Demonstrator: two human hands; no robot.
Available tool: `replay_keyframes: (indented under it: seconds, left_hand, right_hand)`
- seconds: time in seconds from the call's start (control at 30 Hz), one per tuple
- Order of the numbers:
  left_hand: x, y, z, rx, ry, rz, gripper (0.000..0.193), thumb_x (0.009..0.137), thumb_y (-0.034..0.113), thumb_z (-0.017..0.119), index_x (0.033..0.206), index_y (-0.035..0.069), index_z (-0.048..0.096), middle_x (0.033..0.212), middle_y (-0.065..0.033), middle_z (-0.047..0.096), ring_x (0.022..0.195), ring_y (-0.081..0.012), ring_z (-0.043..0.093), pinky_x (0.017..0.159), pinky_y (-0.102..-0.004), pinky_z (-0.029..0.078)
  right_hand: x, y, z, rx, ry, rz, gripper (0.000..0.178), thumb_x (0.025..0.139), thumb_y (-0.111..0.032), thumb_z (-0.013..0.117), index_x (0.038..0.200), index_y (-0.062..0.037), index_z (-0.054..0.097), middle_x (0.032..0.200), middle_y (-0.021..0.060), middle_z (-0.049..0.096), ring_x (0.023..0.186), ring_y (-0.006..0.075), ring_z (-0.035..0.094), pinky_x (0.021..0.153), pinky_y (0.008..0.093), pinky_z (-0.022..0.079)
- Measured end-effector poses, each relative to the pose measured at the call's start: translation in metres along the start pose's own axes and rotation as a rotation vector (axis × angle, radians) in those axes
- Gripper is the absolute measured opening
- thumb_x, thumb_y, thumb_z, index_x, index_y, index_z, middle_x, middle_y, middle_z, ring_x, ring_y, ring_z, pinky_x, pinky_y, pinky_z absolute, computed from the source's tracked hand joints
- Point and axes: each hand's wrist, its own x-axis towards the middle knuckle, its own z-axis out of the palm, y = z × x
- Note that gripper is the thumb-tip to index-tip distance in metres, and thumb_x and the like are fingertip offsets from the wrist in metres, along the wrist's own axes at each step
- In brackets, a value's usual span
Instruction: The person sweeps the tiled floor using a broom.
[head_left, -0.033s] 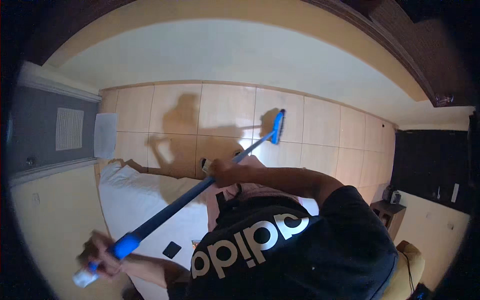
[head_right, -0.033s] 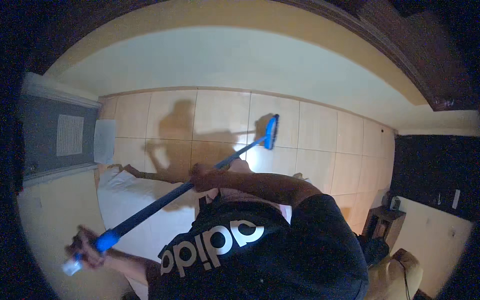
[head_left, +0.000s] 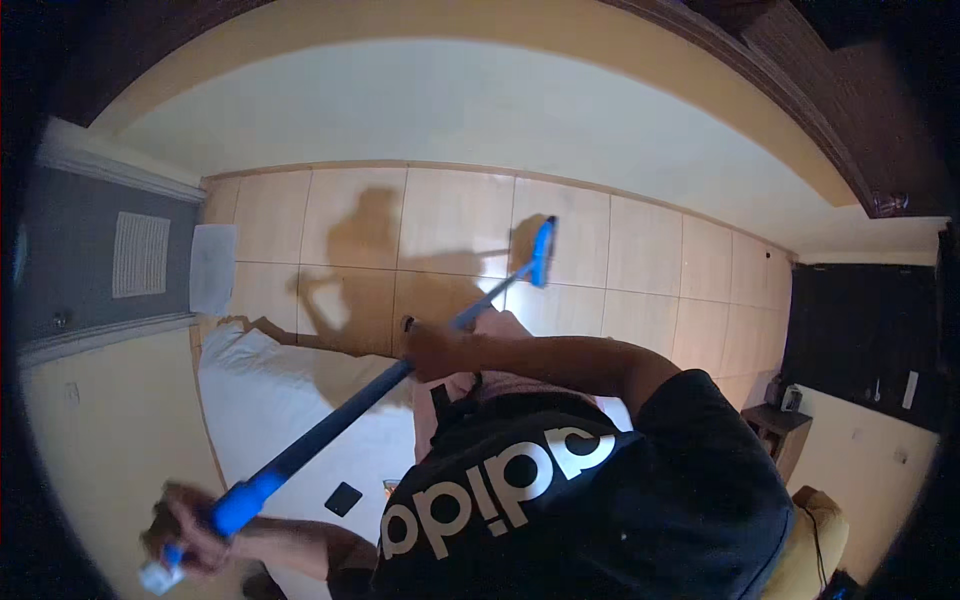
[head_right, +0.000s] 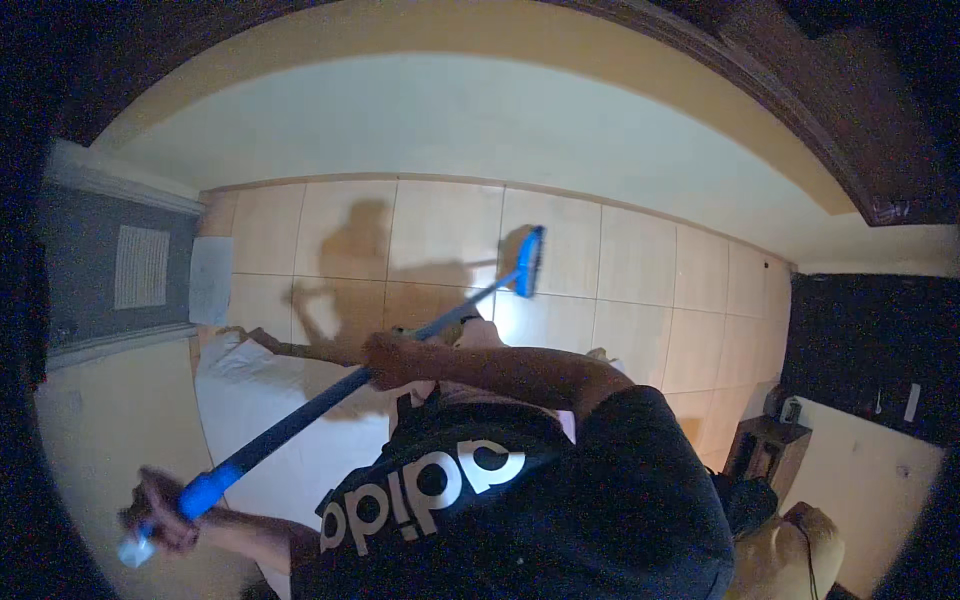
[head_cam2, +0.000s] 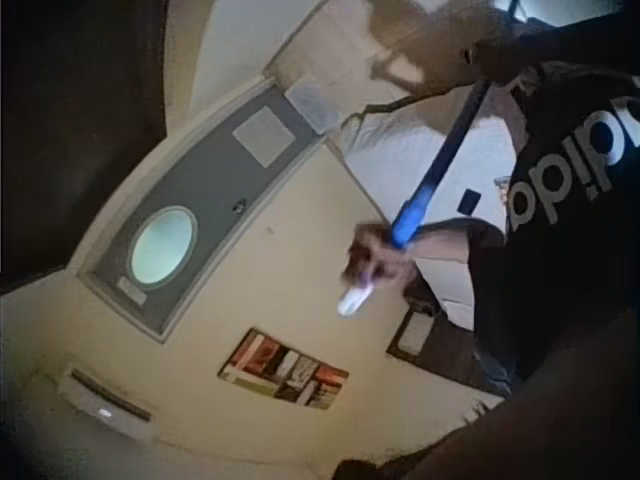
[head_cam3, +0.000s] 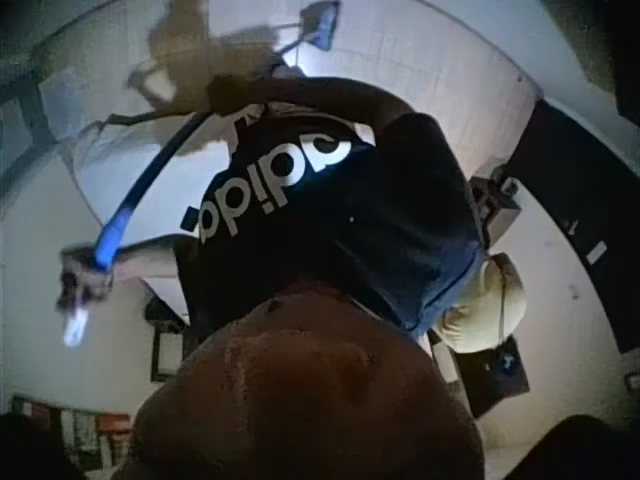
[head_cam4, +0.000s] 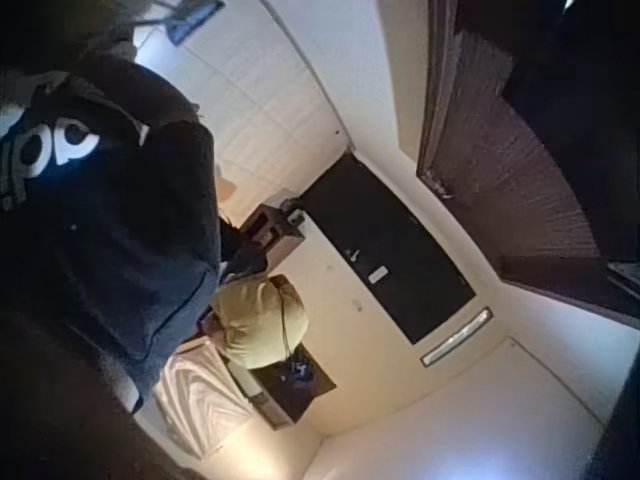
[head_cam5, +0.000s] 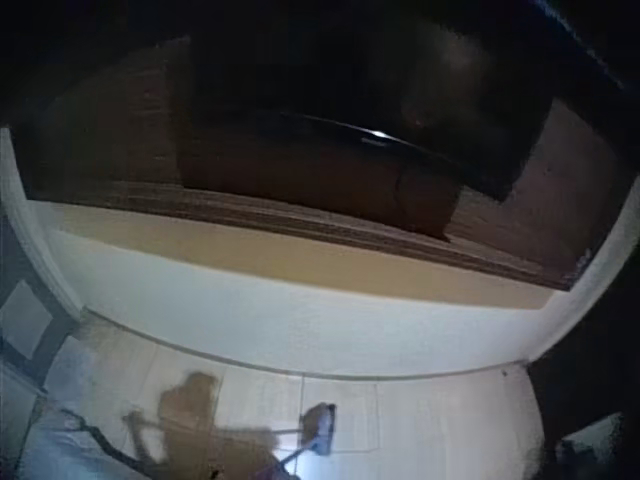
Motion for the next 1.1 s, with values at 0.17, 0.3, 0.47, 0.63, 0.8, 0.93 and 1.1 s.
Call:
replay_keyframes:
  seconds: [0.17,0.3,0.47,0.63,0.8,0.93,1.1]
  left_hand:
    - [-0.006,0.027,0.043,0.453,-0.762,-0.042,0.02,0.062,0.014,0.048,0.051,0.018,0.032,0.044,0.0052,0.026,0.044,-0.0052,0.028,0.058,-0.0271,0.028]
    - [-0.02,0.013,0.06,0.582,-0.971,-0.08,0.02,0.061,0.012,0.049,0.052,0.018,0.033,0.044,0.0052,0.026,0.044,-0.0053,0.029,0.062,-0.0282,0.029]
    - [-0.028,-0.007,0.052,0.51,-0.914,-0.081,0.02,0.061,0.01,0.05,0.053,0.017,0.034,0.044,0.0053,0.026,0.044,-0.0055,0.029,0.066,-0.0294,0.03]
    - [-0.052,-0.046,0.012,0.338,-0.573,-0.182,0.02,0.061,0.009,0.052,0.054,0.017,0.035,0.044,0.0053,0.025,0.045,-0.0057,0.03,0.071,-0.0307,0.032]
    - [-0.066,-0.085,-0.027,0.393,-0.538,-0.453,0.019,0.064,0.012,0.053,0.059,0.017,0.035,0.051,0.0046,0.029,0.05,-0.0095,0.033,0.074,-0.0367,0.031]
    - [-0.038,-0.071,-0.031,0.528,-0.351,-0.246,0.024,0.063,0.013,0.054,0.056,0.016,0.031,0.046,0.0056,0.03,0.049,-0.0082,0.033,0.061,-0.0331,0.031]
    - [0.061,0.002,-0.026,0.103,-0.643,-0.217,0.01,0.062,0.017,0.053,0.069,0.014,0.047,0.067,-0.0032,0.041,0.062,-0.0165,0.038,0.073,-0.0417,0.027]
  right_hand:
    - [0.07,-0.046,-0.014,0.194,0.222,-0.239,0.009,0.049,-0.014,0.052,0.052,-0.0059,0.048,0.051,0.0106,0.048,0.056,0.0264,0.05,0.054,0.0346,0.04]
    - [0.092,-0.056,-0.028,0.284,0.305,-0.297,0.014,0.051,-0.019,0.053,0.053,-0.006,0.048,0.051,0.0123,0.046,0.056,0.027,0.05,0.053,0.0375,0.041]
    - [0.077,-0.019,0.008,0.18,0.27,-0.231,0.015,0.051,-0.02,0.054,0.054,-0.0057,0.049,0.052,0.0121,0.047,0.057,0.0284,0.05,0.053,0.0371,0.041]
    - [-0.005,0.037,0.019,-0.008,0.031,-0.087,0.015,0.052,-0.018,0.054,0.059,-0.0044,0.053,0.056,0.0133,0.049,0.058,0.0294,0.05,0.055,0.0372,0.041]
    - [-0.06,0.096,0.039,0.161,0.114,0.121,0.012,0.051,-0.015,0.054,0.058,-0.0053,0.053,0.057,0.0141,0.049,0.056,0.0293,0.05,0.052,0.0361,0.04]
    - [-0.039,0.066,-0.006,0.349,-0.044,0.272,0.012,0.053,-0.017,0.055,0.058,-0.0063,0.054,0.057,0.0133,0.05,0.058,0.0275,0.051,0.052,0.036,0.041]
    - [0.063,0.006,-0.032,0.09,0.223,-0.052,0.011,0.052,-0.017,0.055,0.057,-0.0074,0.053,0.057,0.0115,0.051,0.059,0.027,0.052,0.054,0.0369,0.041]
